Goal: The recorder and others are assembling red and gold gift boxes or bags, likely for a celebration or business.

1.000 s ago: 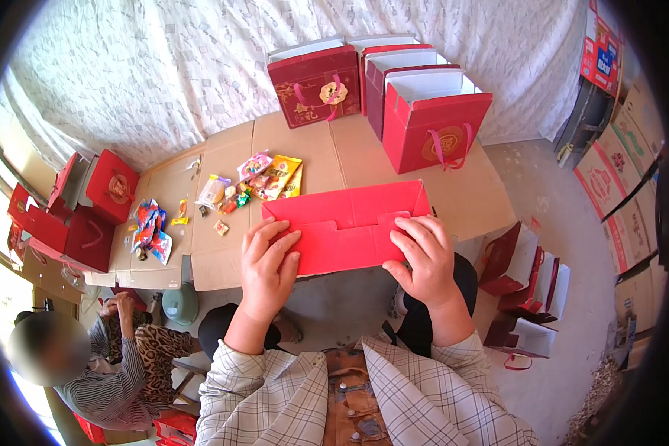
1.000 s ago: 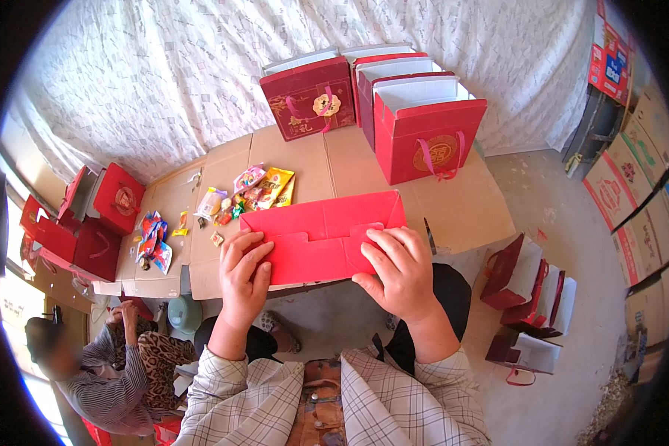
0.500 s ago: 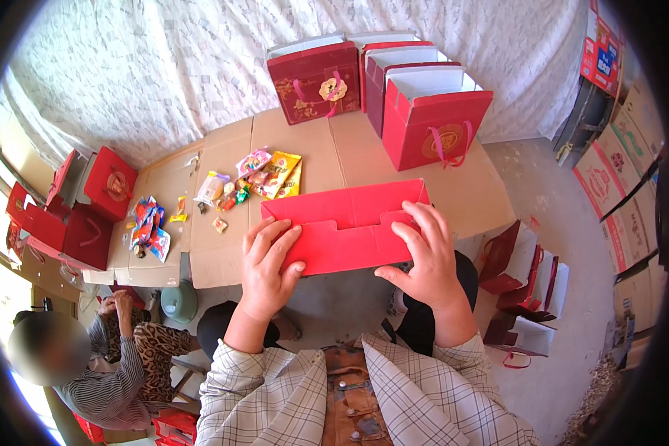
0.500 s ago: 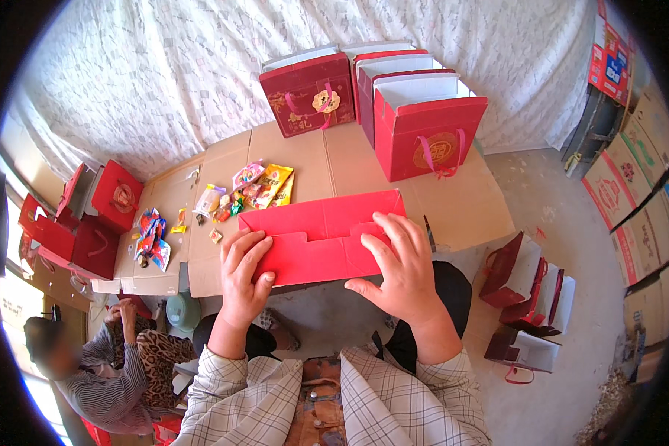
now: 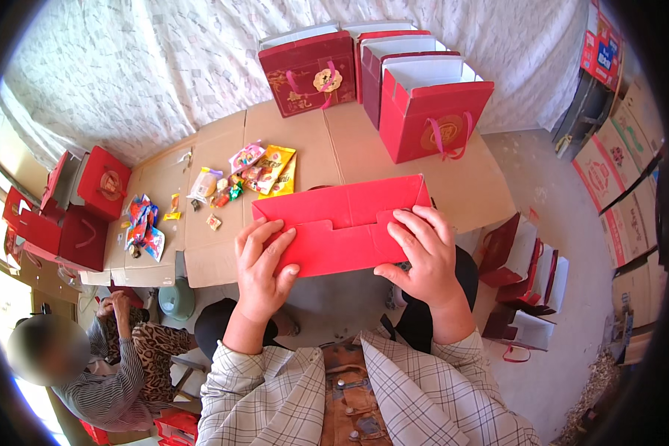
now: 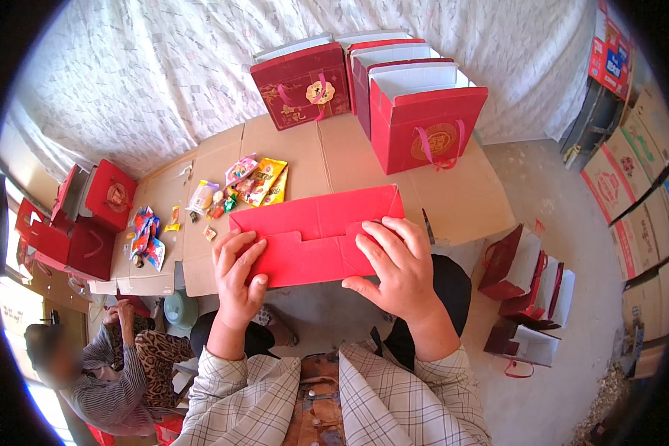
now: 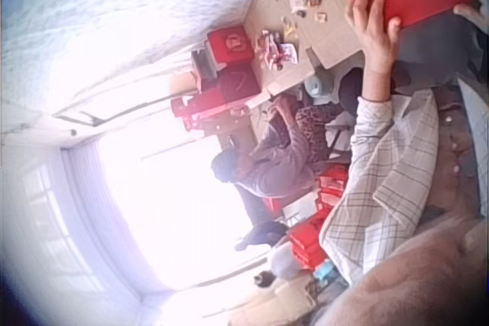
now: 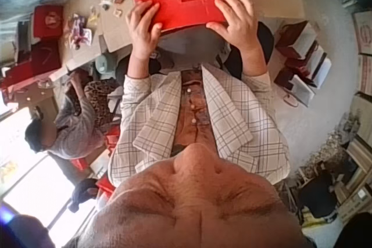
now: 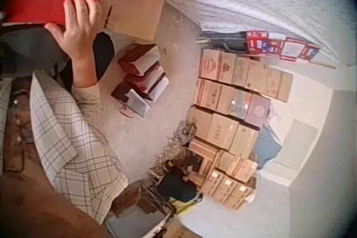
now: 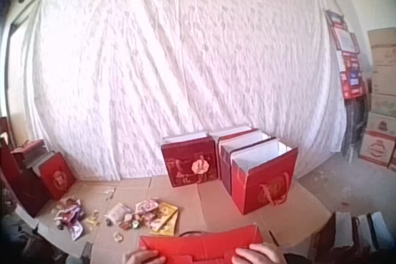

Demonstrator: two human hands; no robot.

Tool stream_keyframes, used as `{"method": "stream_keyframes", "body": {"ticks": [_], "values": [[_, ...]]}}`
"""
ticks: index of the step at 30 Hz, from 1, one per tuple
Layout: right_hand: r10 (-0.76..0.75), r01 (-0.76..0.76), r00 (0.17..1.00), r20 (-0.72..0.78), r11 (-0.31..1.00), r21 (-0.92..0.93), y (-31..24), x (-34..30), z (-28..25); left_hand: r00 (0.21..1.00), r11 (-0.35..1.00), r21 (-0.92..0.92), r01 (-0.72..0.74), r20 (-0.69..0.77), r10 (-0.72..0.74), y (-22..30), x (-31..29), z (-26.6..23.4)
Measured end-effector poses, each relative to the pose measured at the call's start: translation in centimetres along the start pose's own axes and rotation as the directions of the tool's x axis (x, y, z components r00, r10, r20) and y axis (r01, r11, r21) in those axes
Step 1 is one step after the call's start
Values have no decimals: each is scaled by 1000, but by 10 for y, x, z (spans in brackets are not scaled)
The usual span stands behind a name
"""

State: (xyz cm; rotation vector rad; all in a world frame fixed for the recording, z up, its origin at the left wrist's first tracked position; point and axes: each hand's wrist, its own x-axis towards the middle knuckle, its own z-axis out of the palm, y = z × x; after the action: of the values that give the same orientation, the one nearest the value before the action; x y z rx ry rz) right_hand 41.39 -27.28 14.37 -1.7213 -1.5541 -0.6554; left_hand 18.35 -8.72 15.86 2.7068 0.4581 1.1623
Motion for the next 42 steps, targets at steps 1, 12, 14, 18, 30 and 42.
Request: {"method": "stream_keyframes", "body": {"ticks": [1, 12, 14, 18, 30, 42], "values": [[-2, 2, 1000, -2, 1000, 6, 1, 0, 1, 1000, 1000, -7, -1, -1, 1, 0, 0, 1], [-46, 46, 999, -25, 999, 22, 7, -1, 5, 997, 997, 6, -71, -12, 71, -8, 1, 2], [-50, 50, 998, -24, 999, 20, 7, -1, 5, 997, 997, 19, -76, 10, 76, -10, 1, 0], [-62, 62, 998, -20, 998, 15, 8, -2, 6, 994, 996, 32, -88, 63, 86, -12, 3, -3], [-76, 75, 997, 22, 997, 32, 10, -3, 5, 990, 997, -20, -69, 118, 71, -8, 9, -5], [-25, 24, 999, 33, 1000, 13, 6, 0, 3, 994, 998, -23, -52, 91, 54, -8, 6, -1]]}}
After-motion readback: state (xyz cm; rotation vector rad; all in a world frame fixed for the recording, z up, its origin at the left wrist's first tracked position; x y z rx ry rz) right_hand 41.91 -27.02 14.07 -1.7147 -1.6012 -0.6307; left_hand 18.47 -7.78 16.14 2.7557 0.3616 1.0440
